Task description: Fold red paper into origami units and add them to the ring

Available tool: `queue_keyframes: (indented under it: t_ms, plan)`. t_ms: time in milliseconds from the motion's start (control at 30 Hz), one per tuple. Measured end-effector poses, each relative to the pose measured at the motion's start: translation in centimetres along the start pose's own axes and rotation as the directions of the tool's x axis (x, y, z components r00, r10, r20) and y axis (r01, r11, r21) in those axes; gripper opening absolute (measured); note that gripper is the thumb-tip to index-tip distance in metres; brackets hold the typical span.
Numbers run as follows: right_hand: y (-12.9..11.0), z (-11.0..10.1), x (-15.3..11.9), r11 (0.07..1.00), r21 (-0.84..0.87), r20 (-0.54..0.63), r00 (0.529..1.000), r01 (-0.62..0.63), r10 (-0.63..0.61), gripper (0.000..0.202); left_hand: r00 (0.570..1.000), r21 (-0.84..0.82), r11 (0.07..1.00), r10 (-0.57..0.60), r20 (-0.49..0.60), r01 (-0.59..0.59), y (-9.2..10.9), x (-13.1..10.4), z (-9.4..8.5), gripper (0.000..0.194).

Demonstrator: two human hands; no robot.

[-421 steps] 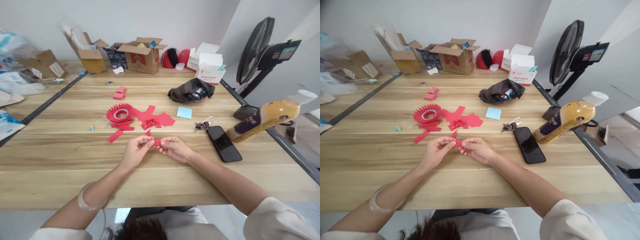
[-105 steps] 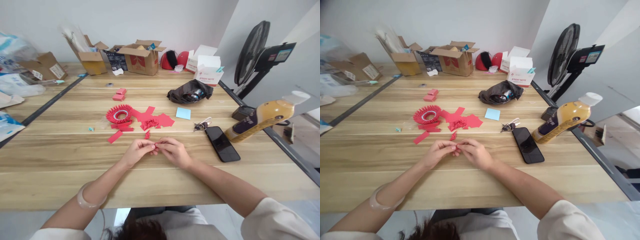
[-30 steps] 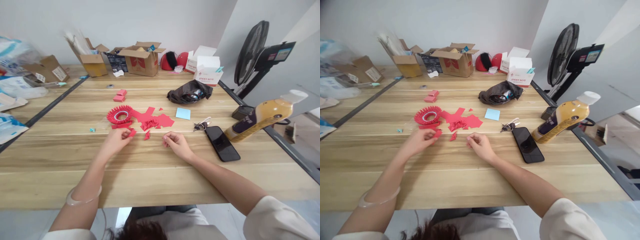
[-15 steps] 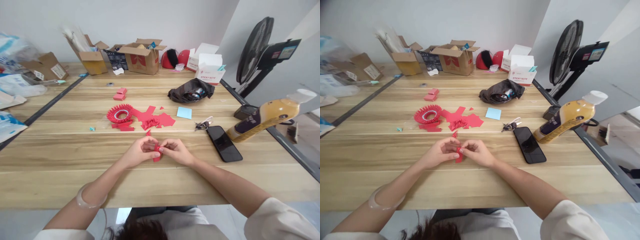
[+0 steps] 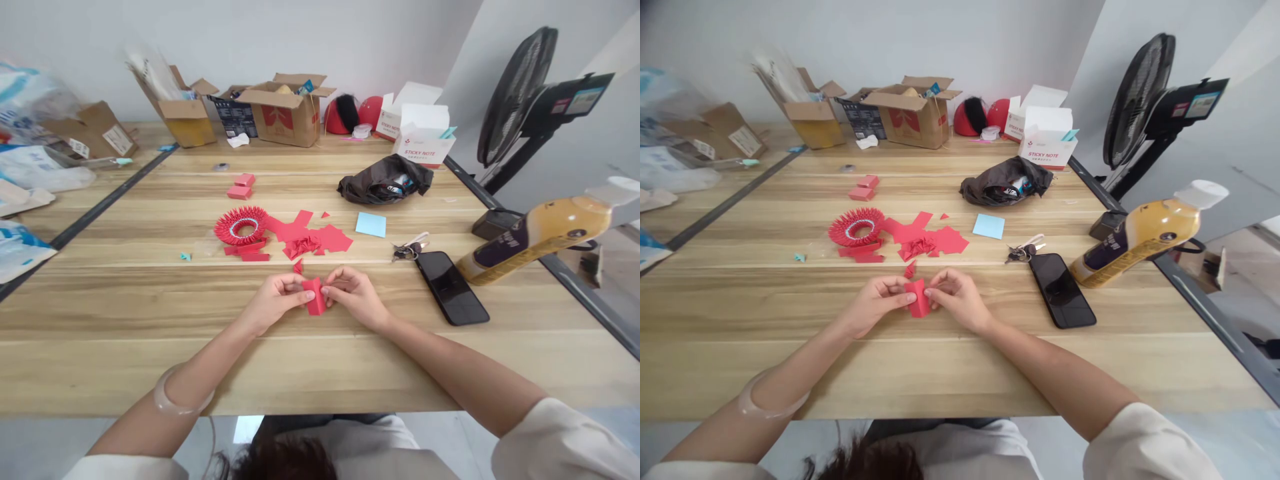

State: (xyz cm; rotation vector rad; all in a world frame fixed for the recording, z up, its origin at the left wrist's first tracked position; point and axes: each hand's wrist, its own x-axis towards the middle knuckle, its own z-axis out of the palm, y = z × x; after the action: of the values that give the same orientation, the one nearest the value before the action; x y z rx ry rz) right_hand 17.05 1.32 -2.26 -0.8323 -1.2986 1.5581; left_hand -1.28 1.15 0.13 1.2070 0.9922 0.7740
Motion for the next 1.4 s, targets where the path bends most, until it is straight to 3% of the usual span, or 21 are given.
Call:
queue_keyframes:
  t_ms: [267, 467, 667, 800, 1000, 1133, 1300, 1400]
  plan:
    - [0.3, 0.5, -0.4, 0.988, -0.147, 0.147, 0.989, 0.042, -0.020, 0.018, 0.983, 0.169, 0.973, 0.170, -0.065, -0.157, -0.1, 0.0, 0.5, 0.014]
    - [0.3, 0.3, -0.3, 0.988, -0.153, -0.024, 0.999, -0.030, 0.026, 0.019, 0.971, 0.187, 0.975, 0.157, -0.182, -0.123, -0.2, 0.0, 0.5, 0.023]
    - [0.2, 0.2, -0.2, 0.987, -0.160, -0.089, 0.996, -0.007, -0.007, 0.018, 0.992, 0.410, 0.906, 0.127, -0.026, -0.105, -0.2, 0.0, 0.3, 0.020]
    - [0.7, 0.1, -0.3, 0.983, -0.181, -0.070, 0.998, -0.009, -0.004, 0.017, 0.980, 0.585, 0.800, 0.195, -0.050, -0.129, 0.0, -0.4, 0.5, 0.024]
    - [0.2, 0.4, -0.5, 0.988, -0.151, -0.006, 1.000, -0.015, 0.015, 0.020, 0.951, 0.768, 0.609, 0.310, 0.000, -0.198, 0.4, -0.8, 0.7, 0.025]
    - [-0.5, 0.5, -0.5, 0.999, -0.039, 0.102, 0.995, -0.004, 0.008, 0.025, 0.925, 0.800, 0.558, 0.379, -0.008, -0.222, 0.4, -0.8, 0.4, 0.026]
    - [-0.2, 0.4, -0.4, 0.999, 0.040, 0.127, 0.991, -0.037, 0.032, 0.027, 0.890, 0.776, 0.547, 0.454, 0.040, -0.314, 0.4, -0.7, 0.4, 0.023]
    - [0.1, 0.4, -0.4, 0.996, 0.039, 0.141, 0.988, -0.076, 0.070, 0.026, 0.891, 0.754, 0.566, 0.451, 0.055, -0.333, 0.4, -0.7, 0.5, 0.021]
